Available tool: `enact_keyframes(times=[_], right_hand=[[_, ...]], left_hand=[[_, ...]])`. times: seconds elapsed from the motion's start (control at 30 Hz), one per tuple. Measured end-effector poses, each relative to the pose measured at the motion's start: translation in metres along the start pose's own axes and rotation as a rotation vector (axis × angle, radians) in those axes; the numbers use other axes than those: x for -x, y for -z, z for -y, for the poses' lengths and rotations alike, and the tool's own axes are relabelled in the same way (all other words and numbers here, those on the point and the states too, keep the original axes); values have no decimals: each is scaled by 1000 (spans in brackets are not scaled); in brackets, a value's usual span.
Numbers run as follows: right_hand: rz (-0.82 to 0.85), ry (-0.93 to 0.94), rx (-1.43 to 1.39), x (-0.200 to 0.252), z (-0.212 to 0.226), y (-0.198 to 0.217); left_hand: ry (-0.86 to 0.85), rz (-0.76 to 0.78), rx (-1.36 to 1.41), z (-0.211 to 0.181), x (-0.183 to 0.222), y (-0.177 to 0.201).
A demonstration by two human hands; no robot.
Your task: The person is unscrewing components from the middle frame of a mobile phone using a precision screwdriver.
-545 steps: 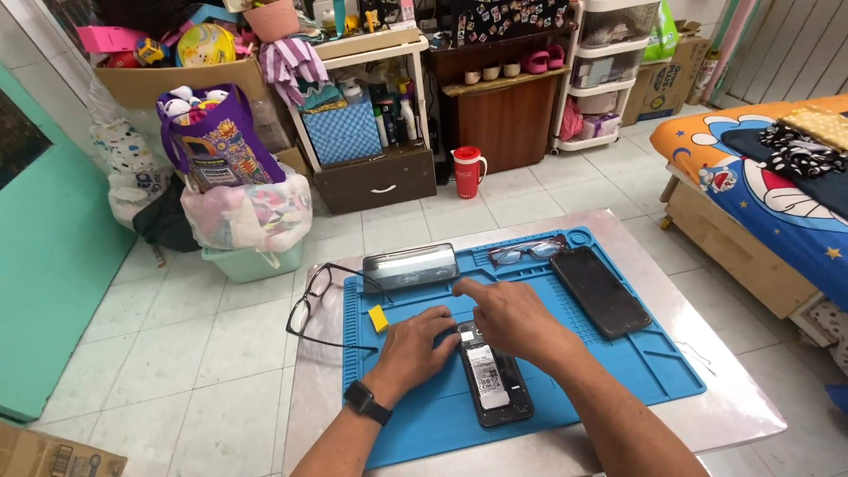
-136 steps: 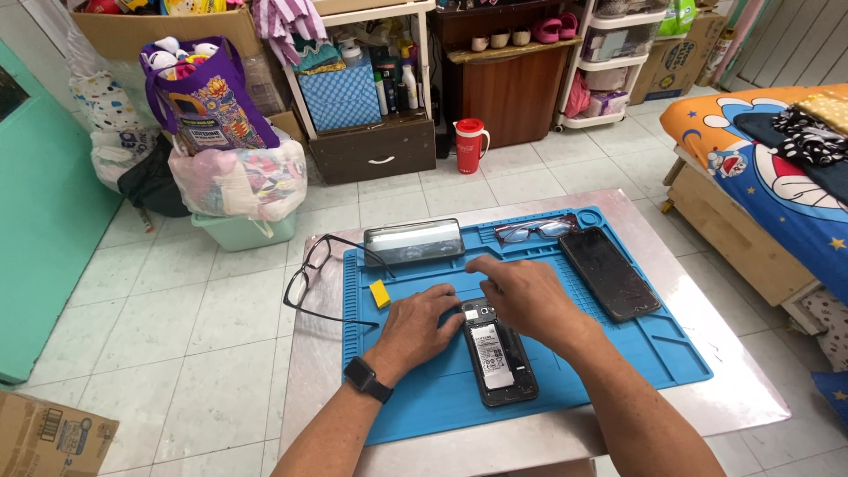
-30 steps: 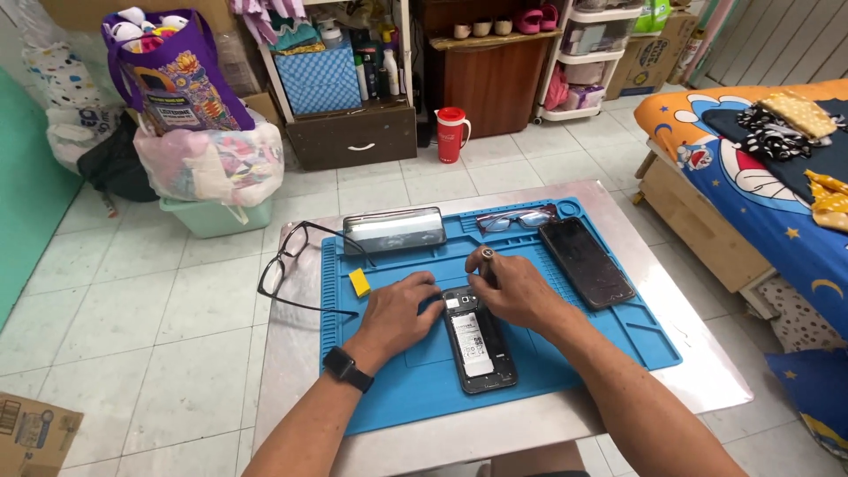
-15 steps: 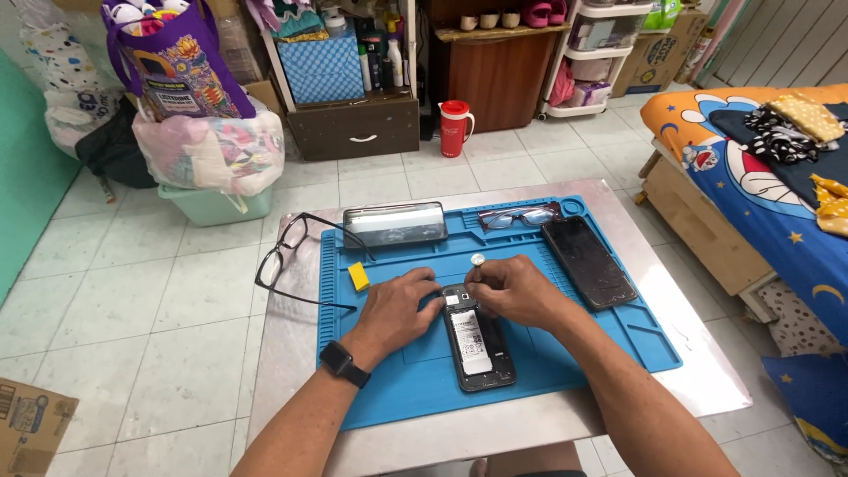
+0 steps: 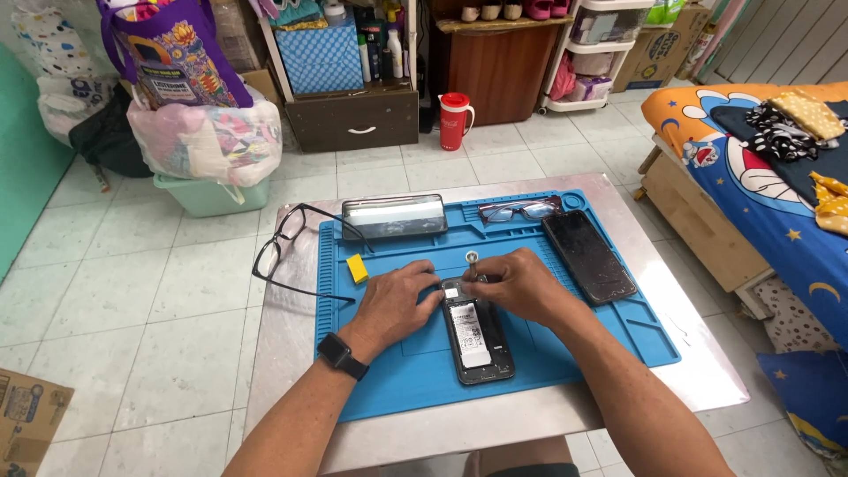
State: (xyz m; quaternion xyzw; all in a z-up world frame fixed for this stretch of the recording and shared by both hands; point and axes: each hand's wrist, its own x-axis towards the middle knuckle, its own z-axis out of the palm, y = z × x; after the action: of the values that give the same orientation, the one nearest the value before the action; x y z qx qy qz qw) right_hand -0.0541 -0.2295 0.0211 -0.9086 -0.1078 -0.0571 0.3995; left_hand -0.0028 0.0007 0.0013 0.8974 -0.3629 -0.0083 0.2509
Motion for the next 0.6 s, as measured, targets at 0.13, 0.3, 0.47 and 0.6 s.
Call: enact_keyframes(times=[0.13, 0.3, 0.47, 0.6], right_hand=[[-35, 25, 114, -3, -19, -7], [-112, 74, 173, -6, -34, -16], [-147, 91, 215, -4, -30, -15], [-191, 131, 141, -5, -42, -15]], left_hand=[[7, 4, 13, 0, 0, 0], [-6, -11, 15, 2, 0, -3], [-12, -17, 14, 4, 0, -6], [-54, -20, -8, 9, 0, -8]])
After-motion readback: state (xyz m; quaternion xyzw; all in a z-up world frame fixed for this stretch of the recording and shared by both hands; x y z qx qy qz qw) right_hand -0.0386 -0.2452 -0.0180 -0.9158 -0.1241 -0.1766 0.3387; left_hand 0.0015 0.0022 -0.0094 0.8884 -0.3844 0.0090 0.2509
